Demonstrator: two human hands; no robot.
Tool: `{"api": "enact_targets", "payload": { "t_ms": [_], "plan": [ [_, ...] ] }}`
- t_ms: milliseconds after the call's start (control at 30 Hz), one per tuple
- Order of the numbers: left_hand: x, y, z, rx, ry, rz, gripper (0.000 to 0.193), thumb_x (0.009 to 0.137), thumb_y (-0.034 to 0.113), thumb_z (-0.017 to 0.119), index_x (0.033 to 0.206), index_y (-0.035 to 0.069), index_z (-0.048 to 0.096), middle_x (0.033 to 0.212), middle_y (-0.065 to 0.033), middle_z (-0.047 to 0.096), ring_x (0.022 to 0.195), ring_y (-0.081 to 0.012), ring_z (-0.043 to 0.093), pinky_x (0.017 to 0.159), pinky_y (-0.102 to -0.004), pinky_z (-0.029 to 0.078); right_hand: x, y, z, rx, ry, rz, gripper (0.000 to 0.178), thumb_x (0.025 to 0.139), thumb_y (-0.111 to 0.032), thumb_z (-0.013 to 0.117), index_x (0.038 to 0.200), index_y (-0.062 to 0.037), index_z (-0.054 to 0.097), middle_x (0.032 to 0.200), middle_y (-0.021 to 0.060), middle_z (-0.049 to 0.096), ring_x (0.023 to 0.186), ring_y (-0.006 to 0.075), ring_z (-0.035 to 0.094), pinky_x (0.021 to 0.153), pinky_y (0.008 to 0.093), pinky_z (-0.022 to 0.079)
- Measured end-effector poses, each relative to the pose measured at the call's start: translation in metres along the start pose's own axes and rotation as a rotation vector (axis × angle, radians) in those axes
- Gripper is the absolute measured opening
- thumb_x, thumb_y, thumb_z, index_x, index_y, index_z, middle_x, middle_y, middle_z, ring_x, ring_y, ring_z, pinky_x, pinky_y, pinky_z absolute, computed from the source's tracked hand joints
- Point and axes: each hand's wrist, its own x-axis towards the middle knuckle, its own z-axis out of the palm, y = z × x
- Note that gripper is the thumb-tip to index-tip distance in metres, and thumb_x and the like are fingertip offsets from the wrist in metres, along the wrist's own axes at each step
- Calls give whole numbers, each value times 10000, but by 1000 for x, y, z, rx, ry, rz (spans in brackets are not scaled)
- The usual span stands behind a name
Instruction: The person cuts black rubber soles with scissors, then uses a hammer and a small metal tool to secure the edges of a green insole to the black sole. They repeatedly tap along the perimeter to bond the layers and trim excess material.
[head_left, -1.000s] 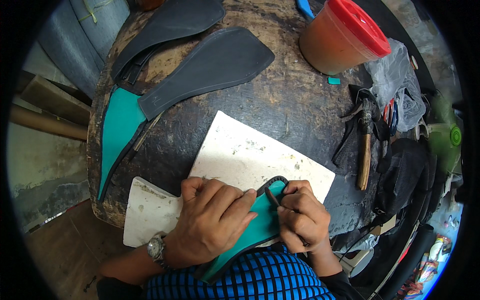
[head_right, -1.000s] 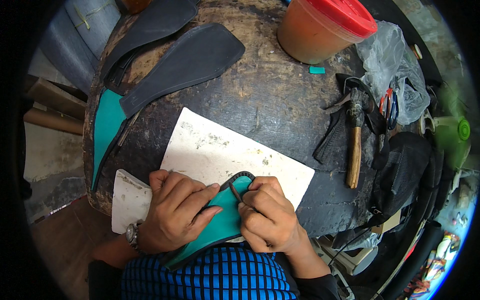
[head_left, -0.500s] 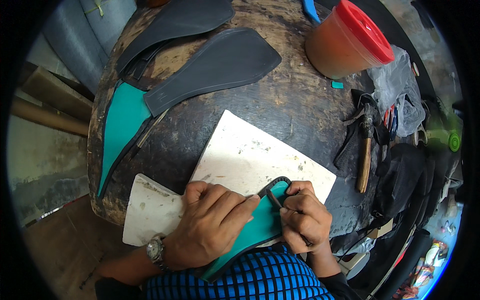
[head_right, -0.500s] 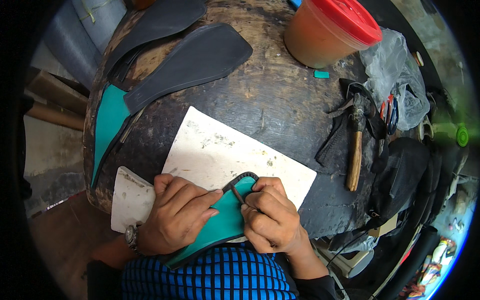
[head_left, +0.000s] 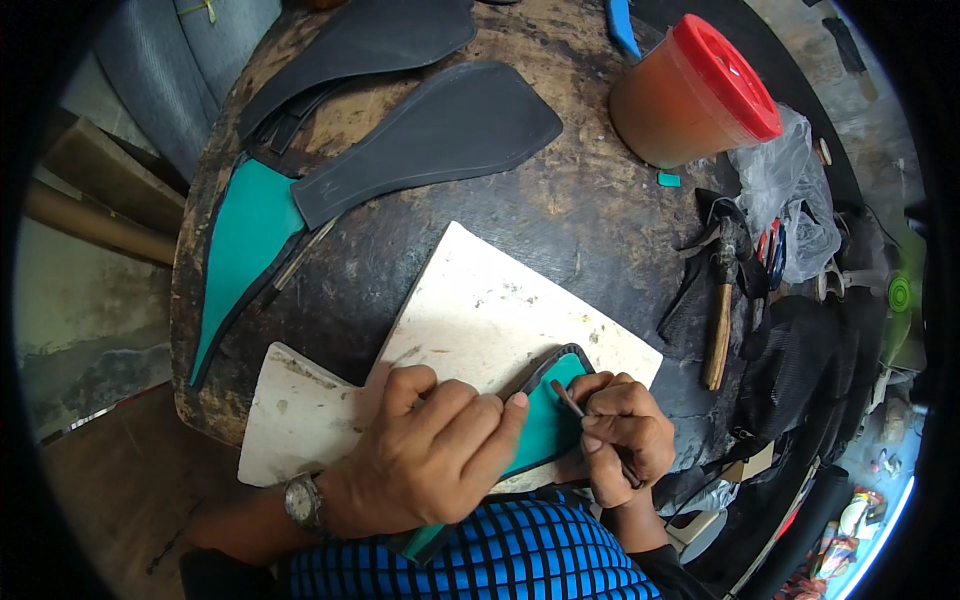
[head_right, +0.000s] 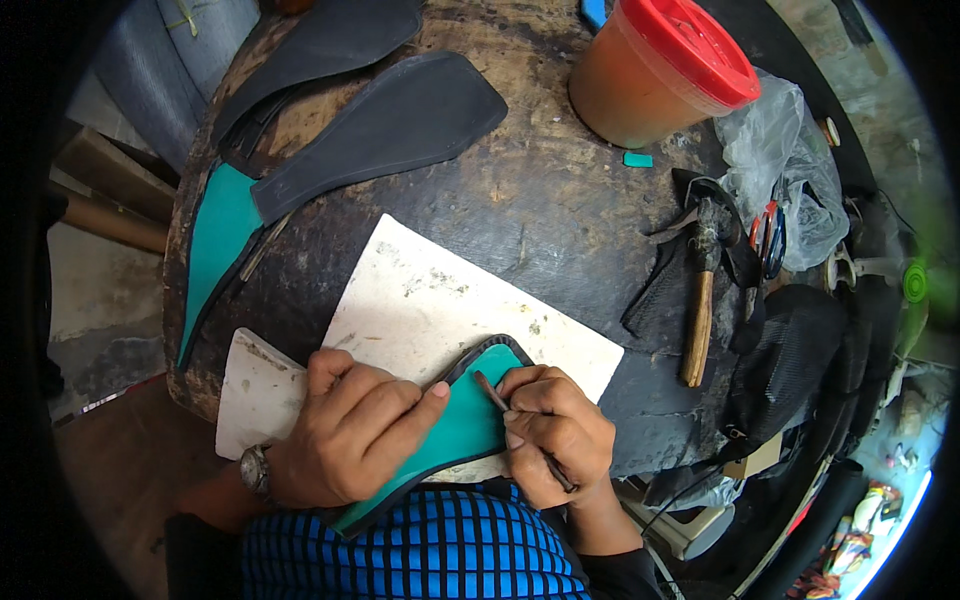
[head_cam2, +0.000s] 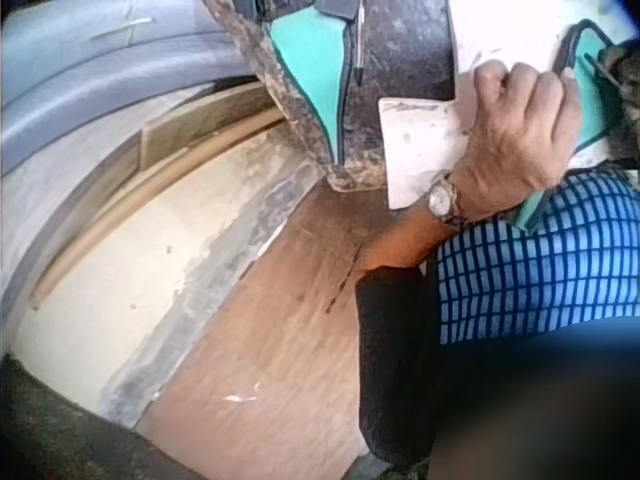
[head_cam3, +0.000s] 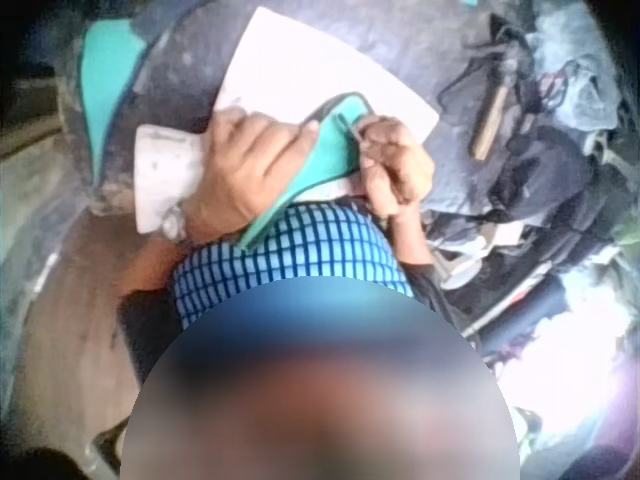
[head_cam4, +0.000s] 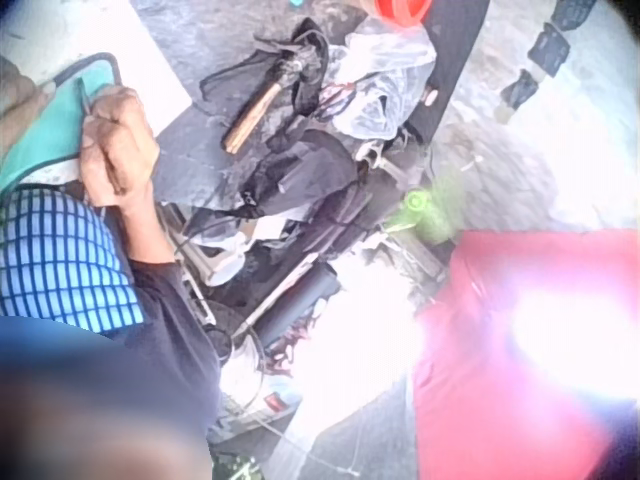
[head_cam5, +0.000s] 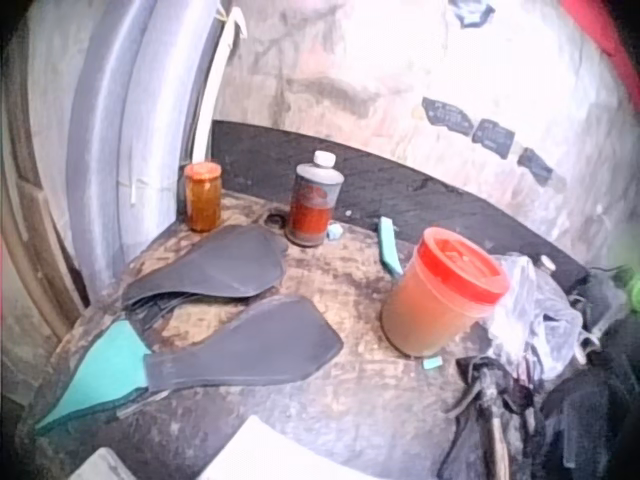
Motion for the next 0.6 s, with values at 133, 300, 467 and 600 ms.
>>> {"api": "enact_targets", "payload": {
  "t_ms": [133,300,467,600],
  "plan": [
    [7,1,-1,147,17,145,234,838,99,687,1048,0,718,826,2,613,796,-119,565,800,-368,368,-1,0,-1,25,59,-33,141,715,112,563,850,70,556,803,183,556,693,338,615,659,429,542],
    [12,-4,-2,135,10,201,224,844,111,686,1037,0,715,849,-3,615,788,-122,557,802,-368,367,2,0,-2,-55,16,-51,154,697,111,573,844,69,561,804,184,555,706,336,613,663,436,542],
    [13,-21,-1,-30,-69,79,264,840,113,700,1075,-9,696,844,-16,606,798,-144,548,806,-371,353,7,4,1,-164,-95,-27,185,689,94,578,869,54,571,800,167,543,726,304,596,708,426,527],
    [10,-25,3,-49,-68,34,290,828,132,729,1080,-8,695,850,-11,613,810,-144,548,828,-368,345,10,4,1,-252,-143,-58,216,638,104,631,847,66,586,810,173,555,717,315,595,683,394,530]
  ]
}}
